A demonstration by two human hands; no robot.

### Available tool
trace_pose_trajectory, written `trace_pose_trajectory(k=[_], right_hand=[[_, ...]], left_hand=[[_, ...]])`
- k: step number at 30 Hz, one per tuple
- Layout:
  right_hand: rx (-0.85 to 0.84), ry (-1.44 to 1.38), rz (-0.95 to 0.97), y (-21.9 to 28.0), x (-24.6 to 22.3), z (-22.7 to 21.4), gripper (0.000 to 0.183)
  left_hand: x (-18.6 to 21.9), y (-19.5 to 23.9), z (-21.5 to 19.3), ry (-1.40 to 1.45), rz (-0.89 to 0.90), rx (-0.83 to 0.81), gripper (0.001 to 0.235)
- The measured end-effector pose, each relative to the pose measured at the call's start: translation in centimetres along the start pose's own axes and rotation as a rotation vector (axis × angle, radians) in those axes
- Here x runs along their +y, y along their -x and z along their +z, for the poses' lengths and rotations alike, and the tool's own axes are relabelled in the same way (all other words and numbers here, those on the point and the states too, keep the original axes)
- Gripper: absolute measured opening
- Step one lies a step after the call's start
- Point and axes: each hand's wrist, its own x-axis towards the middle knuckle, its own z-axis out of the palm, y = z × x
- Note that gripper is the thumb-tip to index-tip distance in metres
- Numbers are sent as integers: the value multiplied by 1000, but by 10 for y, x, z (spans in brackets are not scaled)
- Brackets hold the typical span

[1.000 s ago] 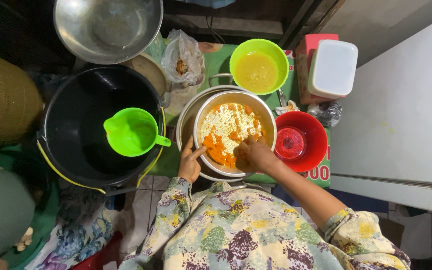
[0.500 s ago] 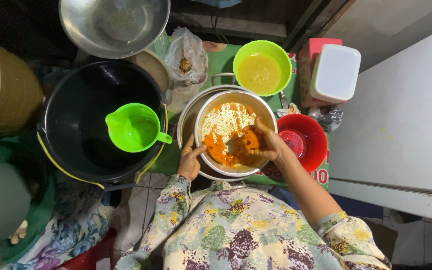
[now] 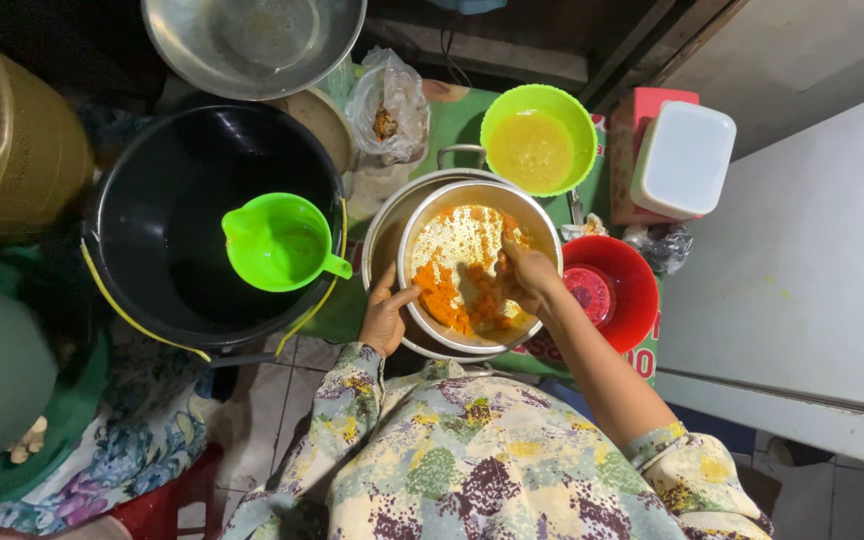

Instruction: The person strains an orange puree through a mesh sieve into a pot using a green ladle and hand pressure. They repeatedly press the puree to extract liquid, then rinse the sieve with water from a green bowl to clear remaining residue.

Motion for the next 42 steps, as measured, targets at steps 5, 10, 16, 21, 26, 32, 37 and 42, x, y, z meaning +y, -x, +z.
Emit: trace_pose_trajectory(k=[5, 10, 16, 21, 26, 32, 37, 42], right_hand=[[70, -47, -9, 1, 2, 5, 40], [122, 22, -58, -3, 6, 10, 44], [157, 28, -72, -5, 11, 10, 46], [224, 84, -143, -9, 20, 12, 46], [287, 106, -174, -12, 26, 14, 47], [292, 126, -165, -6, 24, 18, 53], [336, 203, -204, -1, 23, 22, 61], [345, 165, -230, -8, 31, 20, 55]], left_hand=[[-2, -1, -2, 11, -1, -1, 74], [-3, -3, -5, 14, -14, 9, 75], [-1, -1, -3, 12, -7, 3, 75], [-2, -1, -3, 15, -12, 3, 73], [-4, -3, -6, 15, -4, 7, 73], [-2, -2, -3, 19, -10, 9, 73], [1, 1, -1, 16, -5, -8, 74], [-1, 0, -3, 10, -12, 4, 75]])
